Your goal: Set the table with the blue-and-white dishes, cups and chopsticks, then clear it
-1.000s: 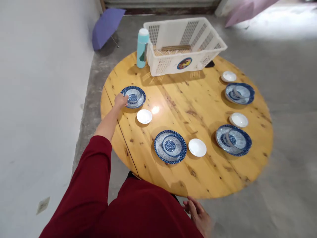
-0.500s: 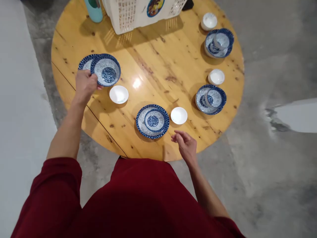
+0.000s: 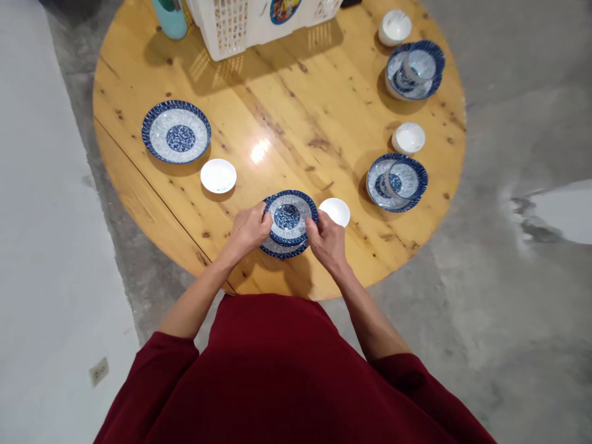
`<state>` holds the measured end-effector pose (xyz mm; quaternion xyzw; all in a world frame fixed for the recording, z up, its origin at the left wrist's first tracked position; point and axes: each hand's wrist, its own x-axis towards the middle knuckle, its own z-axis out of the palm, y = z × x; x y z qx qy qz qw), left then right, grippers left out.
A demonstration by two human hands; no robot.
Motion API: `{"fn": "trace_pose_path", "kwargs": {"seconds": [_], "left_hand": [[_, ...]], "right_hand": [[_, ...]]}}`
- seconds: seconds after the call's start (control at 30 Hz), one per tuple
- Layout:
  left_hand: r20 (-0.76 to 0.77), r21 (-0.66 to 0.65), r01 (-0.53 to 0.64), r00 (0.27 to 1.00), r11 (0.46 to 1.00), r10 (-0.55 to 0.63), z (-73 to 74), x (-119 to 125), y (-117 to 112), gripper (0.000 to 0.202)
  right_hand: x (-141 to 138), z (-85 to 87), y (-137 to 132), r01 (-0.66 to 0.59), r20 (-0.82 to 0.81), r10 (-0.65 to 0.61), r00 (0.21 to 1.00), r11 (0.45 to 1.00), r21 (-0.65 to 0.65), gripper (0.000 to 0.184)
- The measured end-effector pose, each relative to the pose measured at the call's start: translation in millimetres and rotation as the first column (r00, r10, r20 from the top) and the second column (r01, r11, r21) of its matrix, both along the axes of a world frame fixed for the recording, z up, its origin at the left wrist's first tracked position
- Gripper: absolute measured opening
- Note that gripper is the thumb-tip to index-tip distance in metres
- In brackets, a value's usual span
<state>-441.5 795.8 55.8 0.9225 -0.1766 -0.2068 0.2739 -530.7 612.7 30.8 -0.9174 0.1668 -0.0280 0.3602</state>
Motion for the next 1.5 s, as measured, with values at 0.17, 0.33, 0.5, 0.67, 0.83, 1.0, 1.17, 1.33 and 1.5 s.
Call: {"fn": "trace_pose_path", "kwargs": {"seconds": [0.17,0.33,0.5,0.67,0.83,1.0,1.17,1.33,1.5], "left_hand": [[-0.013,0.218,0.11,0.994,0.97,-0.11,-8.2,-8.6,-10.6,0.039],[-0.004,0.345,0.148,0.988,0.927,-0.156,-13.1,-9.0,-11.9,0.048],[-0.013,0.406,0.173,0.983,0.898,-0.183,-15.6,-6.4,-12.2,0.043],[-0.007,0.433,0.198,0.976,0.879,-0.217,-12.3,0.7,-15.3,0.041],[0.019,0.438,0.198,0.973,0.877,-0.229,-11.9,9.7,-13.3,0.041],[-0.055,0.215,0.177,0.984,0.96,-0.169,-28.7,14.4,-7.8,0.038],[-0.231,-0.162,-0.001,0.972,0.987,-0.037,-46.0,7.5,-5.8,0.039],[-0.324,-0.224,-0.038,0.945,0.974,-0.037,-34.3,-11.3,0.4,0.042],[-0.349,-0.256,0.033,0.929,0.966,-0.124,-22.1,-40.6,-2.6,0.048]], "right_hand": [[-5.8,-21.0,-5.2,-0.017,-0.102,-0.004,0.995,0.977,-0.211,0.041],[-3.8,-23.0,1.0,-0.037,-0.219,-0.032,0.975,0.953,-0.302,0.049],[3.3,-14.3,4.7,-0.129,-0.415,-0.036,0.909,0.923,-0.363,0.053],[12.8,-10.3,4.6,-0.187,-0.503,-0.025,0.864,0.911,-0.368,0.049],[17.9,-10.5,0.7,-0.145,-0.454,-0.014,0.891,0.938,-0.314,0.041],[14.7,-19.9,2.1,0.013,-0.347,-0.02,0.938,1.0,-0.022,0.029],[8.1,-31.8,15.9,0.203,-0.266,-0.121,0.956,0.93,0.308,0.015],[-16.5,-22.7,26.3,0.257,-0.125,-0.233,0.964,0.936,0.239,0.011],[-65.1,-11.0,34.4,0.362,-0.111,-0.345,0.932,0.865,0.347,0.014]]}}
